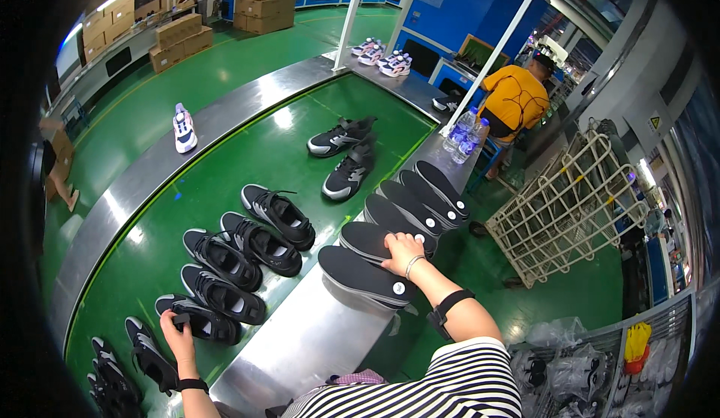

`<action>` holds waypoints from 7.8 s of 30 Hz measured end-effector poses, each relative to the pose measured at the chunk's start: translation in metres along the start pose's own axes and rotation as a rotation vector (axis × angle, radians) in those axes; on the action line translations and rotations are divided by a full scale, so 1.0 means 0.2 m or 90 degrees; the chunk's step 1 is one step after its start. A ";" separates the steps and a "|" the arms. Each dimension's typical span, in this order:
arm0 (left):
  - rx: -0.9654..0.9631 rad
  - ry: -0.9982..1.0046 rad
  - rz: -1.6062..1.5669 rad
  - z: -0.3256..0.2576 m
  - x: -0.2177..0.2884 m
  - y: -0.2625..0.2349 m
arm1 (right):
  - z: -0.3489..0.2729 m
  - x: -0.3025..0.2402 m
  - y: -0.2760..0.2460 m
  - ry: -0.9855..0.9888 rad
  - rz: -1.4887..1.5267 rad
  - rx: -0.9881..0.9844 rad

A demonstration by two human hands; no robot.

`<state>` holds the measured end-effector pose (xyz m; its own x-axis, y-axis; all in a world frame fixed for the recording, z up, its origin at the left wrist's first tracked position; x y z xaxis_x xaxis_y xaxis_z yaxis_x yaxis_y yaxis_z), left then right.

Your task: The recorder is inspecting shoes, inserting insoles, and bagging them at a factory conveyor station.

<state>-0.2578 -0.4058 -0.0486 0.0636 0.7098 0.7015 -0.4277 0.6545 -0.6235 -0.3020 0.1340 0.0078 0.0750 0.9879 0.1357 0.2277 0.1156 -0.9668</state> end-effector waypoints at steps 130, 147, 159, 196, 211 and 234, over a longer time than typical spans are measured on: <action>0.009 -0.173 0.245 -0.03 0.32 0.39 | 0.03 -0.15 -0.04 -0.169 0.001 0.178; -0.059 -0.357 -0.253 0.10 0.04 0.28 | -0.10 -1.76 -0.17 -0.808 -0.181 0.113; -0.019 -0.359 -0.221 0.10 0.01 0.31 | -0.10 -1.74 -0.14 -0.707 -0.175 0.057; 0.069 -0.422 -0.240 0.03 0.02 0.34 | -0.07 -1.91 -0.05 -0.809 -0.451 -0.306; 0.055 -0.434 -0.327 0.03 0.07 0.35 | 0.18 -1.95 0.26 -0.315 0.706 -0.590; -0.042 -0.433 -0.374 -0.02 0.65 -0.23 | 0.29 -1.34 -0.22 -0.670 0.440 -0.174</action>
<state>-0.2270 -0.3425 0.0699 -0.3010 -0.0377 0.9529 -0.4411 0.8914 -0.1041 -0.3877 -0.1295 0.0024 -0.5132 0.4535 -0.7287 0.6485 -0.3512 -0.6754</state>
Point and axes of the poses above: each hand's wrist, its own z-axis towards the middle knuckle, its own y-axis out of the palm, x = y × z, the point moved 4 cm from there along z, towards the middle knuckle, and after that the axes turned 11 degrees about -z, right-handed, at the moved point
